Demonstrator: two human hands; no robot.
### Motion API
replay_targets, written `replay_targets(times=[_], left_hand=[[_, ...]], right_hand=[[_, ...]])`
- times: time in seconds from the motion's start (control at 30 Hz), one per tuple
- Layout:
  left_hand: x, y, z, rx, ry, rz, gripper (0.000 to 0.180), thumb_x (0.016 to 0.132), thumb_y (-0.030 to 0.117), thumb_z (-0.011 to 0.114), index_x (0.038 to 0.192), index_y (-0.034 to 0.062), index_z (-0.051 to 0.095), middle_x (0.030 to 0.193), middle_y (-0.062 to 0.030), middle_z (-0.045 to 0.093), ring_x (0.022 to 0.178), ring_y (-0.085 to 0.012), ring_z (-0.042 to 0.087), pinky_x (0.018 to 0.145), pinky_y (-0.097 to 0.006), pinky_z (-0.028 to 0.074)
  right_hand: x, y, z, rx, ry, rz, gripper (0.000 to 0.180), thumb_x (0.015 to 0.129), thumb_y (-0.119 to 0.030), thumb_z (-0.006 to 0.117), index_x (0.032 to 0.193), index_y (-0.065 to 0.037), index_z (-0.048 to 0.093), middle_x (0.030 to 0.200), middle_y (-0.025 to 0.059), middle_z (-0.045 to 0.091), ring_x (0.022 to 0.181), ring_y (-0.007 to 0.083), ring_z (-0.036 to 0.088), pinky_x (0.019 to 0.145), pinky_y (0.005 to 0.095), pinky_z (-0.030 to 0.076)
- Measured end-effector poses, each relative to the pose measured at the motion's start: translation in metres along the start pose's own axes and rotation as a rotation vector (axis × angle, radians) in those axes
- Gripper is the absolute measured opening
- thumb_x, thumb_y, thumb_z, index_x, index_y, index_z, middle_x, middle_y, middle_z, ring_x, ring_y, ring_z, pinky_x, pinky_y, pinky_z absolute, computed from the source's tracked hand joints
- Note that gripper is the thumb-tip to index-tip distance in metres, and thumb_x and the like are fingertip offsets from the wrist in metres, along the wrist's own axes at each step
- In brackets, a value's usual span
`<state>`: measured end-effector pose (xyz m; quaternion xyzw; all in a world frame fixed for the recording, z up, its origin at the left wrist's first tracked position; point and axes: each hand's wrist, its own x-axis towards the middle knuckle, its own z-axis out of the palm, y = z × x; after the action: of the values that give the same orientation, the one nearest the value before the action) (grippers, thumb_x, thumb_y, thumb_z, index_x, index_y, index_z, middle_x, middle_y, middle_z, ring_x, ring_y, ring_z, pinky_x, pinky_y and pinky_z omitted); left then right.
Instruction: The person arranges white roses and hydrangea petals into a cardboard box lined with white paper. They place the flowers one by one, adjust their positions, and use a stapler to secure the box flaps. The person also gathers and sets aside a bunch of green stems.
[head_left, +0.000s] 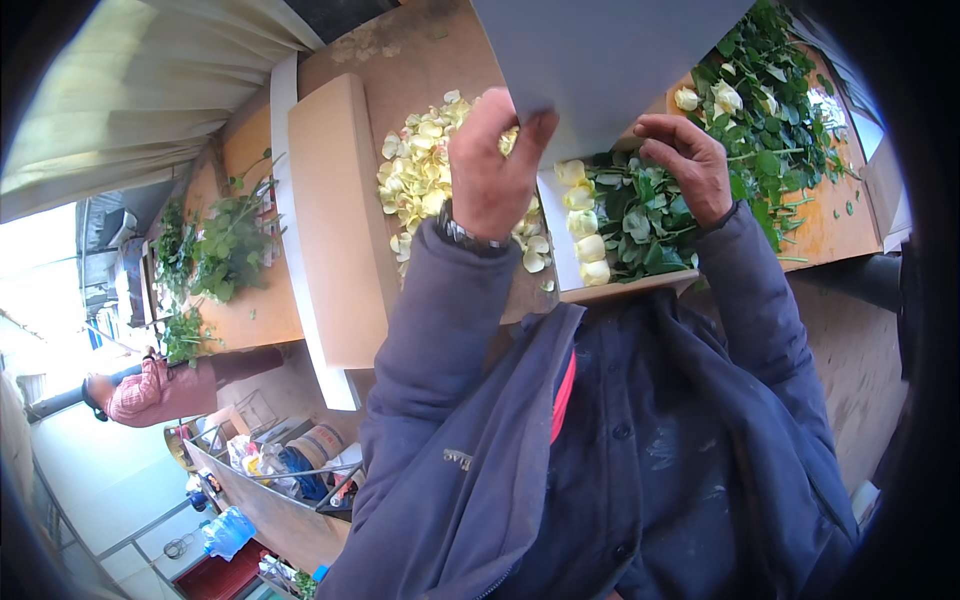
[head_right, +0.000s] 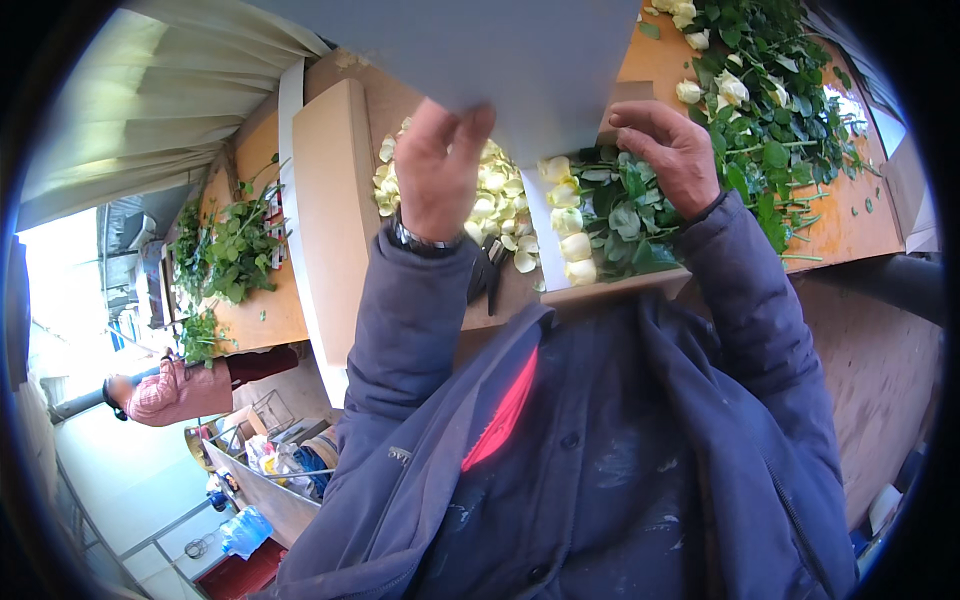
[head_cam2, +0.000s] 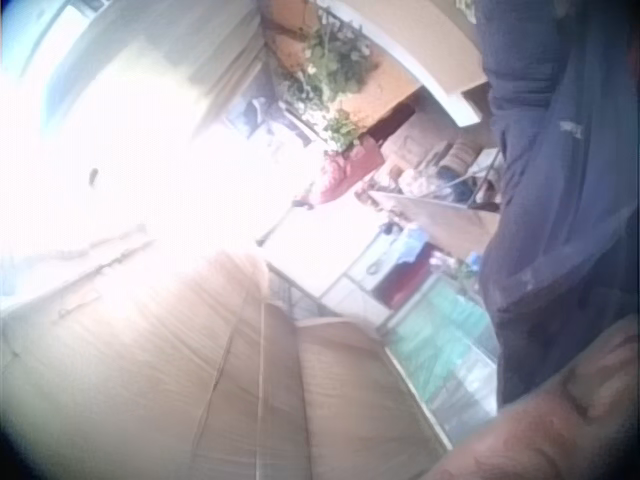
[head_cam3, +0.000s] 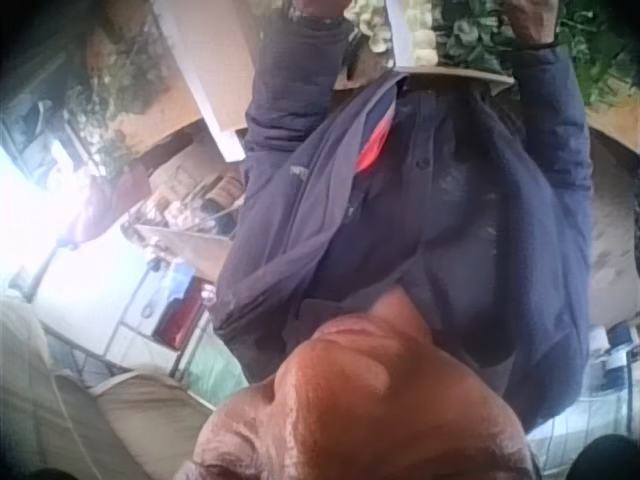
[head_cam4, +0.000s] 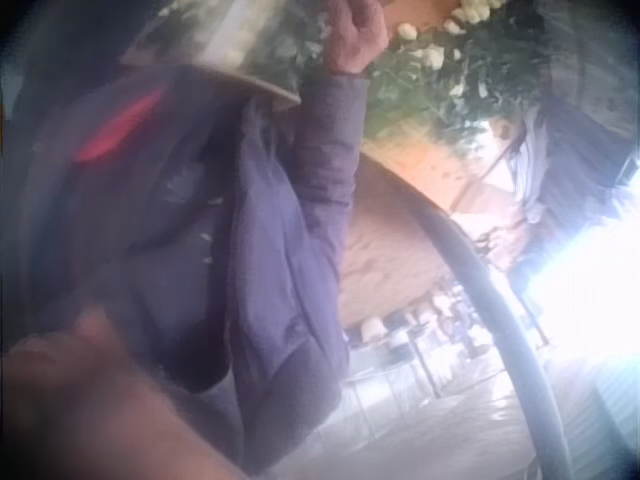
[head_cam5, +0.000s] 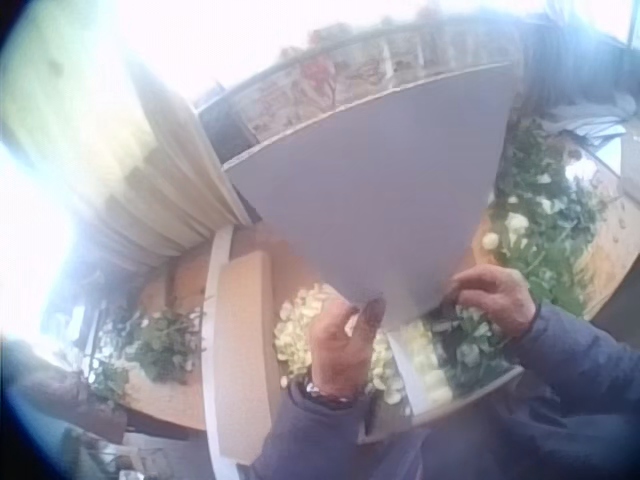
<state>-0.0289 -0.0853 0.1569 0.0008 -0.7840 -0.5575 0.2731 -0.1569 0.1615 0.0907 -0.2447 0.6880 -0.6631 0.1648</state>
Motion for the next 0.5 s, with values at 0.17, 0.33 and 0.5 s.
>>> replay_targets(times=[0.17, 0.33, 0.5], left_hand=[[-0.053, 0.018, -0.005, -0.048, -0.198, 0.06, 0.026, 0.089, -0.01, 0.066, 0.109, 0.0035, 0.074, 0.1, -0.0137, 0.076, 0.095, -0.028, 0.076, 0.085, -0.035, 0.058], [-0.112, 0.01, 0.0, 0.057, -0.336, -0.151, 0.018, 0.089, 0.004, 0.076, 0.107, 0.0056, 0.074, 0.096, -0.0158, 0.072, 0.086, -0.0344, 0.071, 0.074, -0.039, 0.056], [-0.165, -0.028, 0.02, 0.165, -0.395, -0.171, 0.016, 0.087, 0.007, 0.074, 0.103, 0.0075, 0.073, 0.095, -0.0138, 0.069, 0.091, -0.0354, 0.068, 0.078, -0.042, 0.055]], right_hand=[[-0.002, -0.004, -0.013, 0.147, -0.074, 0.102, 0.03, 0.101, -0.012, 0.068, 0.127, 0.002, 0.07, 0.118, 0.0103, 0.075, 0.105, 0.0165, 0.069, 0.096, 0.0314, 0.055], [-0.007, 0.005, -0.007, -0.225, -0.529, -0.03, 0.053, 0.097, -0.028, 0.07, 0.142, -0.001, 0.061, 0.144, 0.0165, 0.062, 0.129, 0.0292, 0.062, 0.112, 0.0422, 0.048], [-0.032, 0.026, 0.03, -0.863, -0.665, -0.245, 0.093, 0.081, -0.039, 0.08, 0.159, -0.007, 0.044, 0.161, 0.0249, 0.043, 0.153, 0.0409, 0.037, 0.126, 0.0535, 0.027]])
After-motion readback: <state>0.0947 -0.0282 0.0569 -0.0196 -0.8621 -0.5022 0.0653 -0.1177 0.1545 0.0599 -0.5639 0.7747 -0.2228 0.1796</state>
